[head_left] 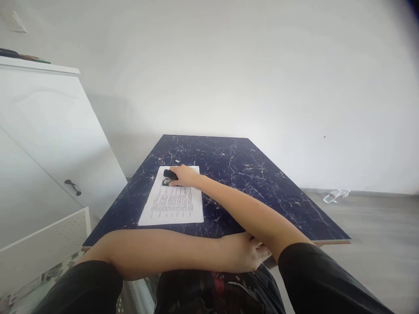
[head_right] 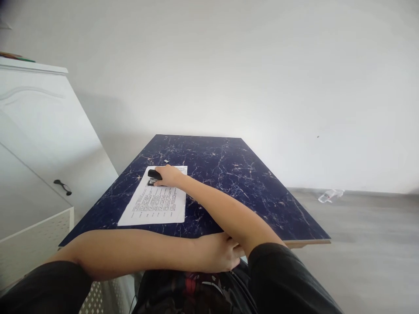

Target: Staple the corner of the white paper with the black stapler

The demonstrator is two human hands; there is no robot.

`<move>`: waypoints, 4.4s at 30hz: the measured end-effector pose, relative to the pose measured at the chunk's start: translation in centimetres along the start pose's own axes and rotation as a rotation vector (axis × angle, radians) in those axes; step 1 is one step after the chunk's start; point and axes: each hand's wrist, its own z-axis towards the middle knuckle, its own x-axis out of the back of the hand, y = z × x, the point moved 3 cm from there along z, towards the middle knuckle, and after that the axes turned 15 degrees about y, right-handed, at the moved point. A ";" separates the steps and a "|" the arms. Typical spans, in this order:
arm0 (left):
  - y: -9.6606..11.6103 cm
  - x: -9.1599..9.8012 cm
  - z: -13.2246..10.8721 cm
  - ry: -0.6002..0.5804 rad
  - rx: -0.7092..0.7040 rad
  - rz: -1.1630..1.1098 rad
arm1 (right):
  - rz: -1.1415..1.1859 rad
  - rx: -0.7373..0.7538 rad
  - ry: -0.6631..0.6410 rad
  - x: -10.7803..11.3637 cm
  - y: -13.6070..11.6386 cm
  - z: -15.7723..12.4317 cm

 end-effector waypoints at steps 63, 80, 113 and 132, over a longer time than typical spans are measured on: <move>-20.4 -2.5 -14.8 -0.086 1.155 -0.095 | -0.084 -0.327 0.192 13.3 22.1 -17.4; -20.9 -1.9 -14.9 0.200 1.196 -0.247 | -0.029 -0.296 0.176 13.6 20.5 -17.1; -20.3 -2.6 -15.0 0.086 1.291 -0.232 | -0.119 -0.573 0.388 10.8 16.7 -14.4; -20.4 -2.7 -15.4 0.091 1.271 -0.242 | -0.300 -0.613 0.335 9.8 17.3 -14.2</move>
